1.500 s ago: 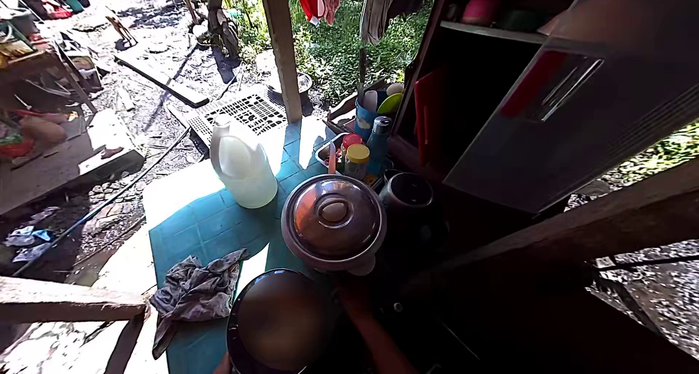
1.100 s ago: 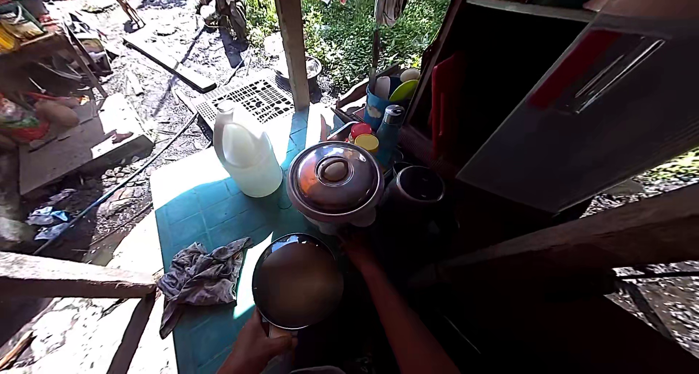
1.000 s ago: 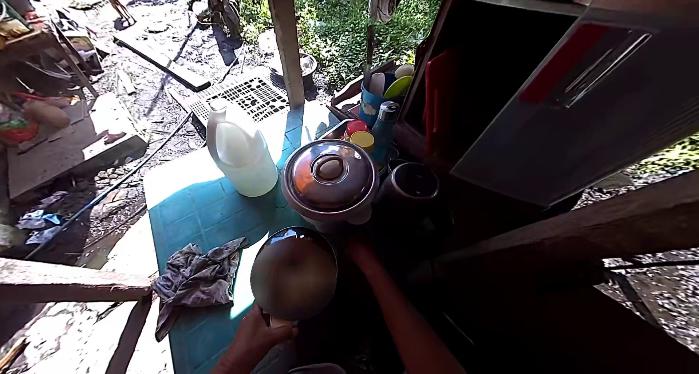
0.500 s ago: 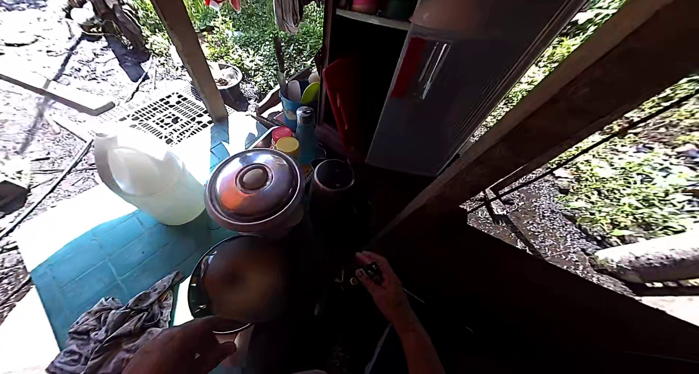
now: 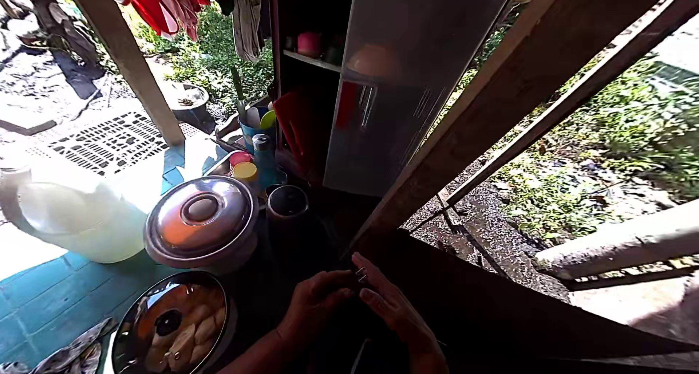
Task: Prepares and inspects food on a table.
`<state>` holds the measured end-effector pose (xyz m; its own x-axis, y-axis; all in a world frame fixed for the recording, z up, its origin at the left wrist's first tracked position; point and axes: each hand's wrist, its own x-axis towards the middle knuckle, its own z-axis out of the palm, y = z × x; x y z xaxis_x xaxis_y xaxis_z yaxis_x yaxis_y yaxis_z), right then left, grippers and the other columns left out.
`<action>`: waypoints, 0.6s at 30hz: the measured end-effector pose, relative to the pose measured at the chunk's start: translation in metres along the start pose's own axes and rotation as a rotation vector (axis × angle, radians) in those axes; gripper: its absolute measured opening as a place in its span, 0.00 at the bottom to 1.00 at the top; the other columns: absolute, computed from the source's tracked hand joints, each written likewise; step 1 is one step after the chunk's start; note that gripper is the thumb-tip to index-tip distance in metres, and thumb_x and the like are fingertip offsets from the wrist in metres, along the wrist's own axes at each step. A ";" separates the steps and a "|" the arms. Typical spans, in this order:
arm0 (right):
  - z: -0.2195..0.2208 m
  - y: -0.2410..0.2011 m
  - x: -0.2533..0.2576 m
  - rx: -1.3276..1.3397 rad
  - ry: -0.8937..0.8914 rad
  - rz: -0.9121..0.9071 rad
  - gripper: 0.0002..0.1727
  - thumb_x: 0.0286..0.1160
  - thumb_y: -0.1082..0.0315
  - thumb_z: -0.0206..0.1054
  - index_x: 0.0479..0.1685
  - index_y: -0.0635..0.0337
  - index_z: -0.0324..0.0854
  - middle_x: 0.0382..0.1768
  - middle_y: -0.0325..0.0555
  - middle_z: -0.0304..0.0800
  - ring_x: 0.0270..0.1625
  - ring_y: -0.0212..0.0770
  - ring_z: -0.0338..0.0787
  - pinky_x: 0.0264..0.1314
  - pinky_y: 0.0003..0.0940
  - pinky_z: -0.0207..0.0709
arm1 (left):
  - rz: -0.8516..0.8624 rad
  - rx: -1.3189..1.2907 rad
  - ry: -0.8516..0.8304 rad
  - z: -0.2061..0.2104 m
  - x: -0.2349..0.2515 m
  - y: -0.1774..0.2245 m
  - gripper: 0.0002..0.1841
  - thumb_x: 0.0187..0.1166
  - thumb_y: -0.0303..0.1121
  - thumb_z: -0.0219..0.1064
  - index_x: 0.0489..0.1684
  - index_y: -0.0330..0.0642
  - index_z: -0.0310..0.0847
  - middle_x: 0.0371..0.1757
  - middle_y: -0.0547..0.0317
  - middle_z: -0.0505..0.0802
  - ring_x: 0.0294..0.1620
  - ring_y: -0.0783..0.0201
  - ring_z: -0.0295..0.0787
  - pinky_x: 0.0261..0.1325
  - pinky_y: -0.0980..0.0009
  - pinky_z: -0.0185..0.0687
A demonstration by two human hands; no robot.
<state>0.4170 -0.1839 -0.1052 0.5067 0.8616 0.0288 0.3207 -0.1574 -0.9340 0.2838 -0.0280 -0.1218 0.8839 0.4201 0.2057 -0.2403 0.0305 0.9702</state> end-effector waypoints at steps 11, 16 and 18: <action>-0.085 0.052 0.053 -0.050 0.198 0.446 0.54 0.57 0.77 0.81 0.90 0.59 0.55 0.75 0.60 0.78 0.72 0.48 0.85 0.74 0.43 0.81 | -0.265 0.336 -0.028 0.016 0.031 -0.022 0.14 0.73 0.33 0.74 0.52 0.36 0.90 0.49 0.54 0.94 0.48 0.71 0.91 0.57 0.76 0.86; -0.088 0.061 0.058 0.054 0.117 0.402 0.39 0.55 0.81 0.80 0.75 0.66 0.72 0.60 0.52 0.89 0.60 0.37 0.91 0.64 0.33 0.86 | -0.227 0.637 -0.087 0.022 0.042 -0.038 0.14 0.75 0.36 0.70 0.53 0.39 0.93 0.48 0.49 0.95 0.50 0.57 0.92 0.62 0.58 0.83; -0.090 0.058 0.050 0.115 0.058 0.402 0.40 0.54 0.82 0.80 0.74 0.68 0.71 0.60 0.50 0.90 0.60 0.34 0.91 0.66 0.29 0.86 | -0.236 0.674 -0.122 0.023 0.044 -0.040 0.14 0.77 0.35 0.69 0.54 0.38 0.93 0.49 0.48 0.95 0.53 0.52 0.91 0.68 0.49 0.76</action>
<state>0.5331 -0.1930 -0.1264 0.6189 0.7131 -0.3292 -0.0017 -0.4180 -0.9085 0.3419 -0.0318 -0.1481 0.9294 0.3663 -0.0440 0.2273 -0.4745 0.8504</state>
